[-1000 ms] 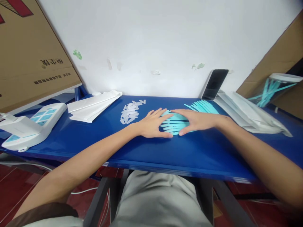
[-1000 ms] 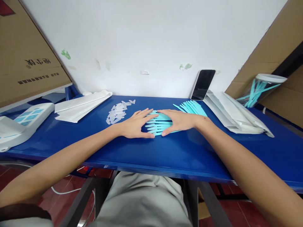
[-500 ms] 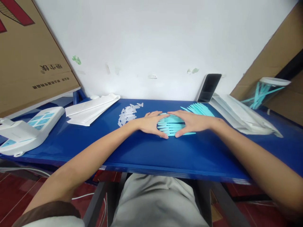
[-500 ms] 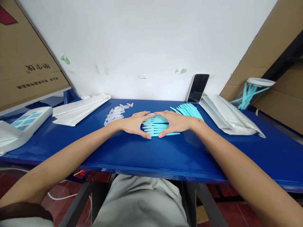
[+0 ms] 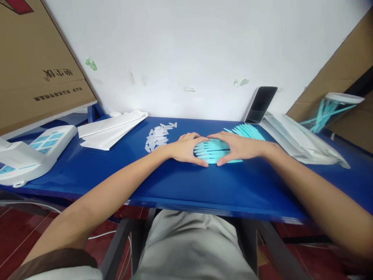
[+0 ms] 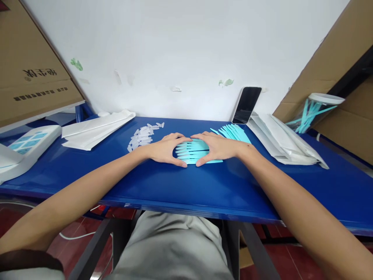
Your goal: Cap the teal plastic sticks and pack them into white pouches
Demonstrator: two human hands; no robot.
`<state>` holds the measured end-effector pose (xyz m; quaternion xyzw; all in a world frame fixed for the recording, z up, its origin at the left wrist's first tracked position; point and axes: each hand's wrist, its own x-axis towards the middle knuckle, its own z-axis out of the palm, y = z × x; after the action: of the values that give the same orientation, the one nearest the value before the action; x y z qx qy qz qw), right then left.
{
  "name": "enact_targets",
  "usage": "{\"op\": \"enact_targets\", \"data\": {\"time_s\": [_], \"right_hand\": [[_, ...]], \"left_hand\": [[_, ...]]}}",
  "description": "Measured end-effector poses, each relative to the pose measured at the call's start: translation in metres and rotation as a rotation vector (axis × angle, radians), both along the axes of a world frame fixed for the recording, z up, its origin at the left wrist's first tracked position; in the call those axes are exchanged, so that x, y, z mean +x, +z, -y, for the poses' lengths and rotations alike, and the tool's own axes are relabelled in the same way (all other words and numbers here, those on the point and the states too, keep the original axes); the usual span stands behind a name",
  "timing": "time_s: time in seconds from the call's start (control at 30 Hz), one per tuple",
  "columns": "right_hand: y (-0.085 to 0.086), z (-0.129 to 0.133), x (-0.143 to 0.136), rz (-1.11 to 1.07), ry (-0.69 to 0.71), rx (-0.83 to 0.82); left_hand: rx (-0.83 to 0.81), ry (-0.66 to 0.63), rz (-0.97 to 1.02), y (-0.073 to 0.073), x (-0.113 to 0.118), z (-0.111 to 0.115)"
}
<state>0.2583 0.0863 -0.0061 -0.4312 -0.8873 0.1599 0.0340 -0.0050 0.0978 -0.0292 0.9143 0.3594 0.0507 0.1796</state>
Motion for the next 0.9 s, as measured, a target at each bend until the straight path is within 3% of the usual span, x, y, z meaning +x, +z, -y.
{"op": "enact_targets", "data": {"time_s": [0.53,0.9], "right_hand": [[-0.0022,-0.0029,0.0001,-0.017,0.027,0.045],[-0.0025,-0.0027,-0.0017,-0.031,-0.014,0.001]], "left_hand": [[0.011,0.027,0.056,0.0052,0.0008,0.0048],[0.042,-0.031,0.095,0.0032,-0.0007,0.0008]]}}
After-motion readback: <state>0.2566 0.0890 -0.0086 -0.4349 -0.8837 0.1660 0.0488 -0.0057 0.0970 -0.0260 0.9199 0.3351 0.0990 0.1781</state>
